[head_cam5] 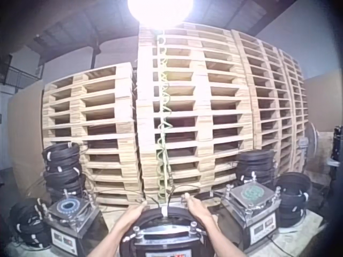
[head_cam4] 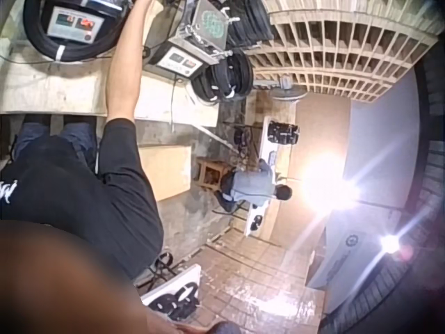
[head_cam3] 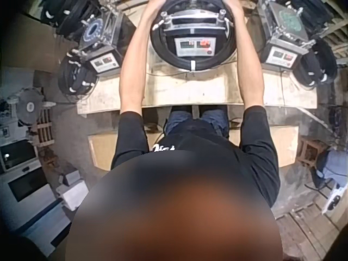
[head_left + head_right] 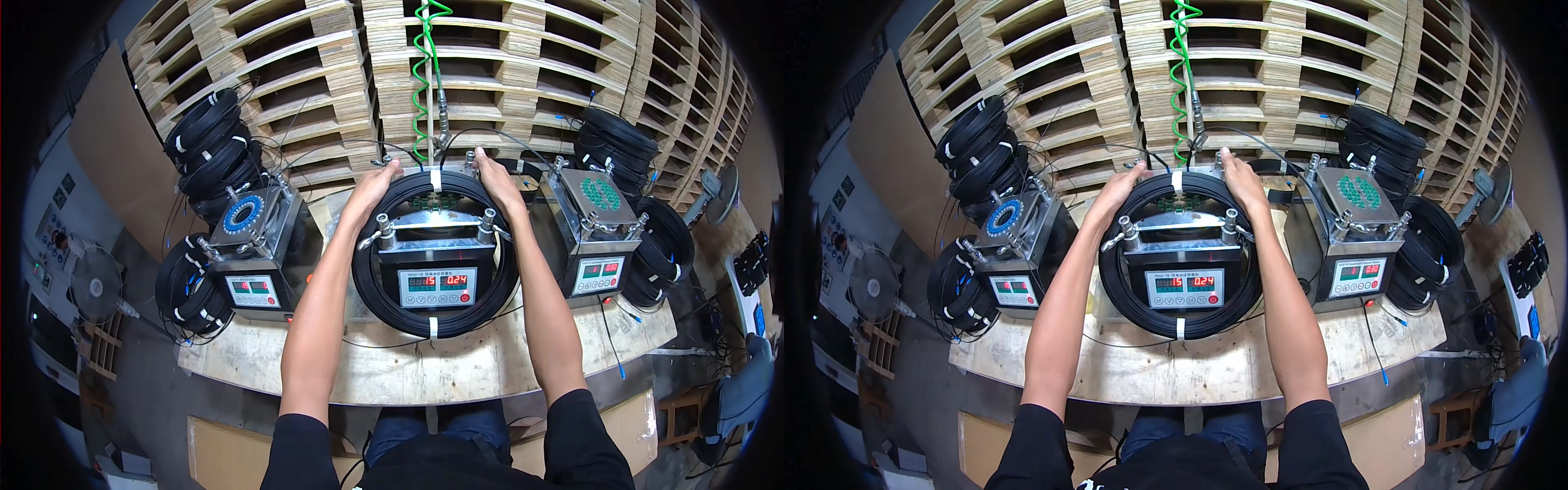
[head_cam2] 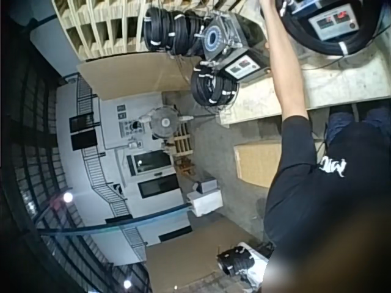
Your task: The recorder is operating an industrial polishing machine to process fiber optic cable connectors.
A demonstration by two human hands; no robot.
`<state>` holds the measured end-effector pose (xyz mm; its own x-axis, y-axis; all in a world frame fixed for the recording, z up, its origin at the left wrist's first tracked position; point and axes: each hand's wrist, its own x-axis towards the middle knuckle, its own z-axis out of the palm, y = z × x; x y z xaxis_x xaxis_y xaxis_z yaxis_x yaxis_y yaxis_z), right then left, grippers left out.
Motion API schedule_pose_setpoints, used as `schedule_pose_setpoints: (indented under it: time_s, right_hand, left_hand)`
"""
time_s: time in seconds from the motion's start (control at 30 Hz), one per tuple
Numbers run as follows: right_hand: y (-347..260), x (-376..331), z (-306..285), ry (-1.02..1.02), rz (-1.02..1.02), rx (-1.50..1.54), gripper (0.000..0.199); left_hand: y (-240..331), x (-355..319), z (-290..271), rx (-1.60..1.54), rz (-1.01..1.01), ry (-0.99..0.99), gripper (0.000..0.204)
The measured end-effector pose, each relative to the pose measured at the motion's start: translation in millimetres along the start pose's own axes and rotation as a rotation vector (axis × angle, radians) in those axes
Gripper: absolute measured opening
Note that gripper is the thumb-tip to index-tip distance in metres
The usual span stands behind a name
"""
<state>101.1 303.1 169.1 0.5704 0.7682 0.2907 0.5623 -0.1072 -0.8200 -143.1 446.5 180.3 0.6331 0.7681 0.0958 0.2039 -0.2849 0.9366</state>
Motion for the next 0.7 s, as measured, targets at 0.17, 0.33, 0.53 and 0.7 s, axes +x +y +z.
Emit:
schedule_pose_setpoints:
  time_s: [0.17, 0.33, 0.53, 0.7]
  right_hand:
    - [-3.1, -3.6, -2.1, 0.003, 0.059, -0.044, 0.082]
    - [-1.7, -1.8, -3.1, -0.035, 0.033, 0.032, 0.085]
    - [-4.2, -2.2, -5.0, -0.015, 0.034, 0.05, 0.084]
    - [-17.9, -12.0, -5.9, -0.021, 0.061, 0.037, 0.088]
  left_hand:
    - [5.5, -6.8, 4.2, -0.024, 0.021, 0.083, 0.067]
    - [12.9, -12.0, 4.5, 0.032, 0.004, 0.113, 0.067]
    - [15.4, -12.8, 7.8, 0.017, 0.019, 0.096, 0.066]
    - [13.9, -13.5, 5.4, 0.013, 0.06, 0.09, 0.069]
